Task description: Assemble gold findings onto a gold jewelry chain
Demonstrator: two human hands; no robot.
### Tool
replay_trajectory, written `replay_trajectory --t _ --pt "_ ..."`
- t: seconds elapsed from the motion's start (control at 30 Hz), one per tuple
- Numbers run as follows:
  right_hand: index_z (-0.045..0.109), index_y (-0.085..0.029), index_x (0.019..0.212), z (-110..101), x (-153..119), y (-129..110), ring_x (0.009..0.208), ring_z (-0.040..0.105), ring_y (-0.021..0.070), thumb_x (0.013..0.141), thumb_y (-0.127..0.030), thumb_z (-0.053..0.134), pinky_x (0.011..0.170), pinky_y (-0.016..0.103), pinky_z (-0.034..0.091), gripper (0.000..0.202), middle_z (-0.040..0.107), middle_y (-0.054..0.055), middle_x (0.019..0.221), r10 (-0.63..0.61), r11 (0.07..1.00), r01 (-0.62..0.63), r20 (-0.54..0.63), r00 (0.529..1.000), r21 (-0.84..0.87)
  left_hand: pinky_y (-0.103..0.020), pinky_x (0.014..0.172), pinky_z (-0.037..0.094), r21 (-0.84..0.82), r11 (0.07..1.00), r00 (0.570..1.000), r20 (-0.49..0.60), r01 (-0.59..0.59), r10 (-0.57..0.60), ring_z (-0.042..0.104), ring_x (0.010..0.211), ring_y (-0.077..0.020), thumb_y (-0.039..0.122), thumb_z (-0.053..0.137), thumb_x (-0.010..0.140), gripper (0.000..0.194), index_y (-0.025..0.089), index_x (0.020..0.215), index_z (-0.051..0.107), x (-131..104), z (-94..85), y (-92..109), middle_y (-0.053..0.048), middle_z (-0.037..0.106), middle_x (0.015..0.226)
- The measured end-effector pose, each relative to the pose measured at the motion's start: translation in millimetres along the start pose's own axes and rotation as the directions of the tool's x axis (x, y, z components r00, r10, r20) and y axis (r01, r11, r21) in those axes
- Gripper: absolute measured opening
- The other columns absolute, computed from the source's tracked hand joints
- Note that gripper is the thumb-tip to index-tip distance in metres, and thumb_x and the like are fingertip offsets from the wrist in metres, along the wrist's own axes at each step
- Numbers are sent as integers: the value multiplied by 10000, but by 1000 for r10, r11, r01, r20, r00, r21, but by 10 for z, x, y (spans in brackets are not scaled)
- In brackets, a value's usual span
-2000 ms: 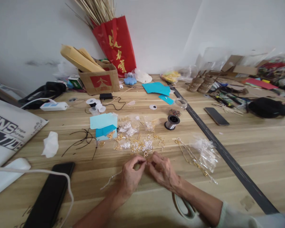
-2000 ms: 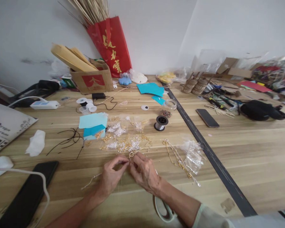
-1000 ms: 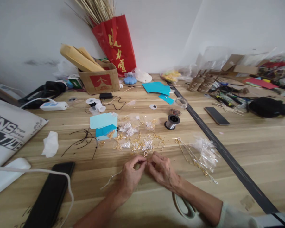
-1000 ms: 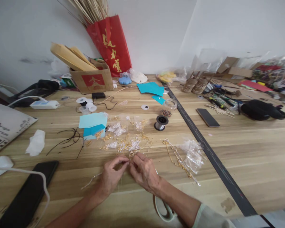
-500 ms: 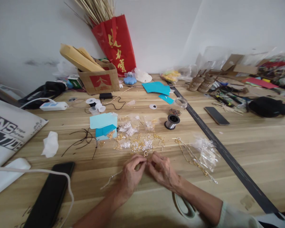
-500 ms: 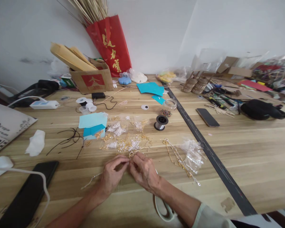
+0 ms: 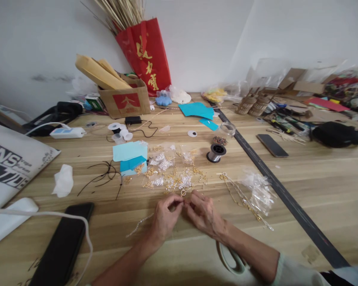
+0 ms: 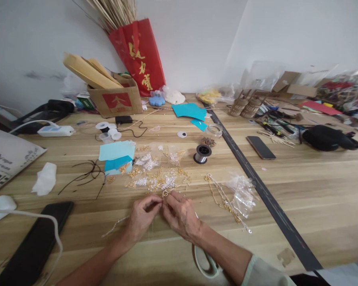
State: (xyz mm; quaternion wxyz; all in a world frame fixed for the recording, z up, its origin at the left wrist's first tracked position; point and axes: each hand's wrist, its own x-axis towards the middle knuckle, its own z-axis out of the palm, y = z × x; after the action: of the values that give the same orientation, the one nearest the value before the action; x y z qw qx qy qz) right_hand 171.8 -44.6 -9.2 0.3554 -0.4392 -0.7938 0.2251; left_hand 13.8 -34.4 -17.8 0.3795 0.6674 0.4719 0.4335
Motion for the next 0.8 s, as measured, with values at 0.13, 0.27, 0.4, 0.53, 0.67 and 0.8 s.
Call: replay_trajectory --t 0.13,0.27,0.4,0.53,0.67,0.8 --pt "448 -200 709 0 -2 2 543 431 106 858 -107 464 504 221 315 176 466 -11 678 -1 1000 1 2 1000 -8 -229 599 525 -30 999 999 1 37 -37 642 636 -150 92 550 723 126 158 692 653 3 11 -27 -35 697 683" --pt "455 -198 719 -11 -1 -11 548 436 106 868 -112 453 501 219 311 172 470 -8 680 0 1000 0 8 1000 -6 -224 588 512 -26 997 998 17 68 -68 629 614 -144 115 556 734 118 162 688 654 8 2 -17 -26 691 672" --pt "479 -194 749 -30 9 -16 555 447 106 868 -121 466 512 218 317 140 475 -9 690 21 1000 -21 2 1000 15 -228 591 490 -25 995 993 64 101 -99 612 620 -146 145 561 748 106 162 698 653 15 -34 6 -22 677 668" --pt "503 -194 781 -55 33 -23 580 472 113 876 -130 470 536 221 341 119 494 -6 697 38 996 -38 -5 999 75 -235 608 464 -79 986 982 134 148 -137 589 648 -150 199 575 764 106 161 709 657 45 -88 23 -22 665 683" --pt "517 -192 793 -66 50 -31 593 487 119 886 -146 467 548 221 362 115 511 -1 698 45 989 -43 -14 999 139 -204 498 386 -220 929 937 254 299 -241 501 546 -115 283 597 754 150 158 688 645 95 -140 49 6 590 599" --pt "523 -186 795 -67 55 -35 604 494 119 892 -151 462 560 223 373 120 515 3 701 49 984 -48 -2 999 174 -179 434 316 -342 804 856 372 486 -359 405 456 -68 361 657 711 228 144 659 614 126 -176 90 34 513 545"
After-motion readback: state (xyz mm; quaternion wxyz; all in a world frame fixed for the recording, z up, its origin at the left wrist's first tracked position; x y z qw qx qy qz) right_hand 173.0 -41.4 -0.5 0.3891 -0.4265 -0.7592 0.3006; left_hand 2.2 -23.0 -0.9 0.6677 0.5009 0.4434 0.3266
